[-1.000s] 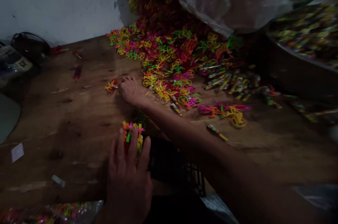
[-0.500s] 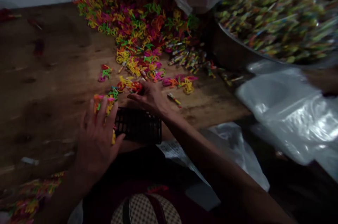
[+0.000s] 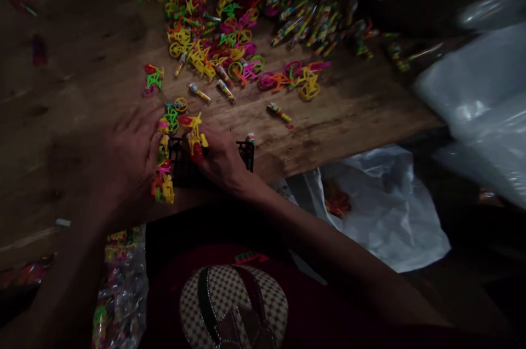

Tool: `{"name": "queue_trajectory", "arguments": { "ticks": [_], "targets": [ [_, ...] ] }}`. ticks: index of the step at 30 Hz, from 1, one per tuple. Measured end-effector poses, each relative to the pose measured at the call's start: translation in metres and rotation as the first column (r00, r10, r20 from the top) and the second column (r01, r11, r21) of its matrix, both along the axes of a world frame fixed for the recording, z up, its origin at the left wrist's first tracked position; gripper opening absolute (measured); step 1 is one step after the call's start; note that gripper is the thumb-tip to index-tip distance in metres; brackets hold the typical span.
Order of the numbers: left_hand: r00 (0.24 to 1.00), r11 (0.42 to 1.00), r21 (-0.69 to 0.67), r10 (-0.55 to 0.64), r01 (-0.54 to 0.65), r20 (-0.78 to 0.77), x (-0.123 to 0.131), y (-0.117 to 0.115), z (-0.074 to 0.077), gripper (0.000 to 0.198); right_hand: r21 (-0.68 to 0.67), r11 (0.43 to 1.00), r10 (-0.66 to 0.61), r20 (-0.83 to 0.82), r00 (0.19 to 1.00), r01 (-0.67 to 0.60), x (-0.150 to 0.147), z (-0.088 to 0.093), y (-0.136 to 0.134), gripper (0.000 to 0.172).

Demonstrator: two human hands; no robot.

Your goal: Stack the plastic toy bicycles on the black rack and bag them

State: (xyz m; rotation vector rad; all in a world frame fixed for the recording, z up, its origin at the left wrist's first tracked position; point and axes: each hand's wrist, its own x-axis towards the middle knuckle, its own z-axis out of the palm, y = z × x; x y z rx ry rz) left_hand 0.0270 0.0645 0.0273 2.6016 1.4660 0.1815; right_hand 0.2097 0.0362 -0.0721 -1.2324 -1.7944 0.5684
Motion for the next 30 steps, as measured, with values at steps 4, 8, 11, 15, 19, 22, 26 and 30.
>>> {"name": "queue_trajectory", "arguments": {
  "ticks": [4, 8, 11, 15, 19, 22, 26, 30],
  "targets": [
    [0.998, 1.0, -0.025, -0.004, 0.006, 0.06, 0.005, 0.004, -0.01, 0.043, -0.01, 1.0, 0.006, 0.062, 0.998, -0.005, -0.012, -0.009, 0.011, 0.022],
    [0.996, 1.0, -0.013, -0.025, 0.027, 0.086, 0.004, 0.001, -0.01, 0.043, -0.058, 0.998, 0.013, 0.05, 0.999, -0.01, -0.016, -0.015, 0.013, 0.022],
    [0.995, 0.999, -0.014, -0.031, 0.032, 0.095, 0.003, 0.002, -0.011, 0.043, -0.082, 0.997, 0.019, 0.087, 0.996, -0.012, -0.016, -0.014, 0.013, 0.017],
    [0.992, 1.0, 0.012, -0.02, 0.018, 0.127, 0.004, 0.002, -0.014, 0.044, -0.134, 0.991, 0.056, 0.231, 0.971, -0.025, -0.022, -0.006, 0.014, 0.019],
    [0.991, 1.0, -0.024, -0.009, 0.012, 0.131, 0.005, 0.001, -0.01, 0.045, -0.191, 0.982, 0.066, 0.325, 0.944, -0.003, -0.029, 0.001, 0.015, 0.026],
    [0.992, 0.999, -0.044, -0.022, 0.027, 0.123, 0.006, 0.003, -0.006, 0.047, -0.178, 0.984, 0.067, 0.349, 0.935, -0.004, -0.031, 0.001, 0.015, 0.03],
    [0.982, 0.986, 0.007, -0.164, 0.164, 0.095, 0.006, 0.013, -0.01, 0.051, -0.158, 0.987, 0.081, 0.34, 0.937, -0.028, -0.032, -0.005, 0.016, 0.03],
    [0.973, 0.974, 0.02, -0.225, 0.225, 0.039, 0.006, 0.022, -0.022, 0.04, -0.084, 0.989, 0.14, 0.249, 0.958, -0.122, -0.029, -0.013, 0.017, 0.024]
  ]
}}
